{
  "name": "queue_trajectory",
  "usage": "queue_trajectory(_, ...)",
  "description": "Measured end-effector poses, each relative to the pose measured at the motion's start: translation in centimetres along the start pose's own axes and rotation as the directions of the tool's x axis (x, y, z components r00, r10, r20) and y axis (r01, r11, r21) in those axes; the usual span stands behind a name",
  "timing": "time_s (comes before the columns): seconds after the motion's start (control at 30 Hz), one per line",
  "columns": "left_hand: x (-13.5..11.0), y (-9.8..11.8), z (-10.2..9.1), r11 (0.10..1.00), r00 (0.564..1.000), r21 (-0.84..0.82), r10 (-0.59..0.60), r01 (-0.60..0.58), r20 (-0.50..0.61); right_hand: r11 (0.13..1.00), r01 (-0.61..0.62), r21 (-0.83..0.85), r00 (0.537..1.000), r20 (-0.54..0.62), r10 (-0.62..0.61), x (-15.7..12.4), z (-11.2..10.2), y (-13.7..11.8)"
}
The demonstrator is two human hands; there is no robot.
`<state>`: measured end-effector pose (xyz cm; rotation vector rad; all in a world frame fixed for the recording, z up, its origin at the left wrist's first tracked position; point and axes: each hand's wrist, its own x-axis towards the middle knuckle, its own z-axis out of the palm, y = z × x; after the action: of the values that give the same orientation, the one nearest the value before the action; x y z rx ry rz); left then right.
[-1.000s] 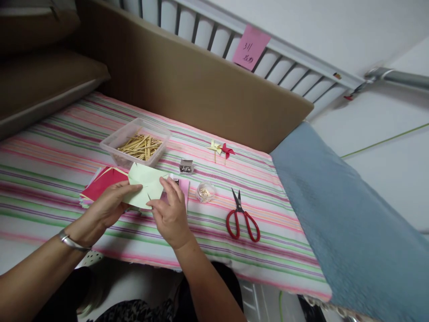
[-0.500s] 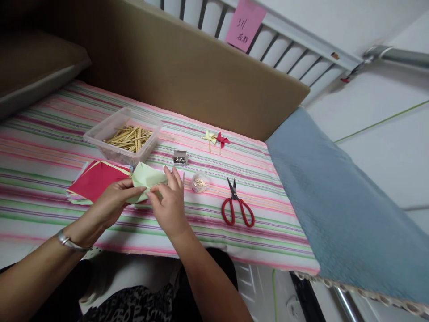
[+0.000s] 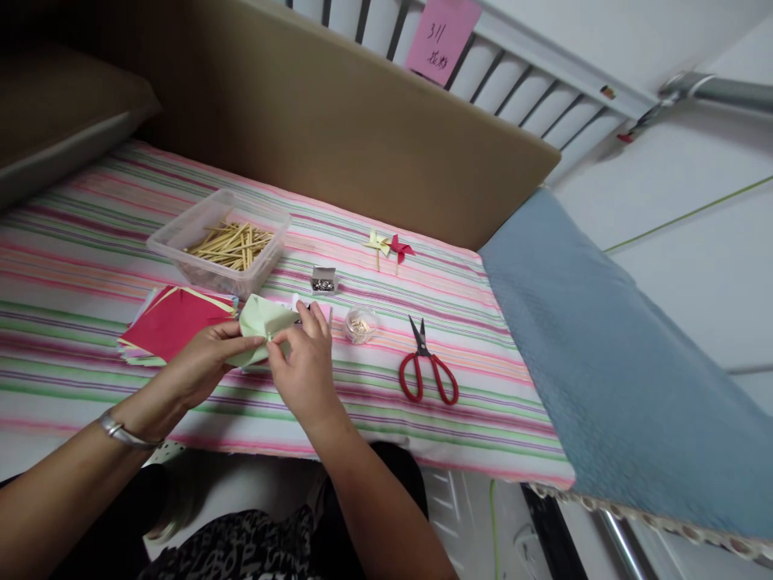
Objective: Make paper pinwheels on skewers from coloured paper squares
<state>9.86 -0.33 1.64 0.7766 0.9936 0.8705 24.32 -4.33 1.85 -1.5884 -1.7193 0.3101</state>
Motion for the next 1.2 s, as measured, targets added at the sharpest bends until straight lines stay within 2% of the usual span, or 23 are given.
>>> queue_trajectory(0.17, 0.1, -0.2, -0.2, 0.999, 0.999, 0.020, -0.033, 0.033, 0.013, 1.000, -0.024, -0.012, 1.000, 0.000, 0.024, 0.0, 0.1, 0.1)
queue_trajectory(0.33, 0.4, -0.2, -0.3, 0.997, 1.000, 0.077, 0.022, -0.022, 0.000, 0.999, -0.030, -0.012, 1.000, 0.002, 0.030, -0.1, 0.3, 0.0)
queue_trajectory(0.43, 0.6, 0.1, -0.3, 0.990, 1.000, 0.139, 0.004, 0.000, -0.027, 0.998, -0.059, 0.027, 0.998, -0.020, 0.060, 0.4, -0.5, -0.1)
queue_trajectory(0.5, 0.6, 0.4, -0.3, 0.982, 0.999, 0.188, -0.032, 0.035, -0.016, 0.984, -0.135, 0.112, 0.990, -0.026, 0.139, 1.1, -1.6, 0.1)
queue_trajectory(0.57, 0.6, 0.5, -0.4, 0.969, 0.997, 0.238, -0.075, 0.066, 0.028, 0.931, -0.273, 0.240, 0.962, 0.066, 0.265, 1.9, -2.7, 0.5)
queue_trajectory(0.63, 0.6, 0.5, -0.4, 0.954, 0.991, 0.289, -0.104, 0.075, 0.088, 0.820, -0.438, 0.368, 0.894, 0.274, 0.355, 2.3, -3.4, 1.0)
queue_trajectory(0.7, 0.5, 0.4, -0.4, 0.940, 0.983, 0.334, -0.119, 0.067, 0.137, 0.702, -0.550, 0.453, 0.816, 0.470, 0.336, 2.4, -3.7, 1.4)
queue_trajectory(0.77, 0.4, 0.3, -0.3, 0.932, 0.978, 0.356, -0.127, 0.061, 0.165, 0.647, -0.578, 0.498, 0.783, 0.562, 0.267, 2.2, -3.6, 1.7)
queue_trajectory(0.83, 0.4, 0.3, -0.3, 0.931, 0.974, 0.359, -0.137, 0.065, 0.180, 0.670, -0.554, 0.494, 0.787, 0.573, 0.228, 1.9, -3.3, 1.8)
queue_trajectory(1.03, 0.8, -0.1, 0.0, 0.934, 0.978, 0.352, -0.122, 0.057, 0.167, 0.854, -0.397, 0.336, 0.835, 0.519, 0.184, 1.8, -3.4, 1.3)
queue_trajectory(1.1, 0.8, -0.1, -0.1, 0.938, 0.977, 0.345, -0.112, 0.044, 0.180, 0.872, -0.376, 0.313, 0.836, 0.520, 0.173, 1.9, -3.6, 1.1)
queue_trajectory(1.2, 0.7, 0.2, -0.2, 0.948, 0.968, 0.312, -0.134, 0.062, 0.212, 0.855, -0.387, 0.346, 0.842, 0.509, 0.176, 1.9, -3.5, 1.2)
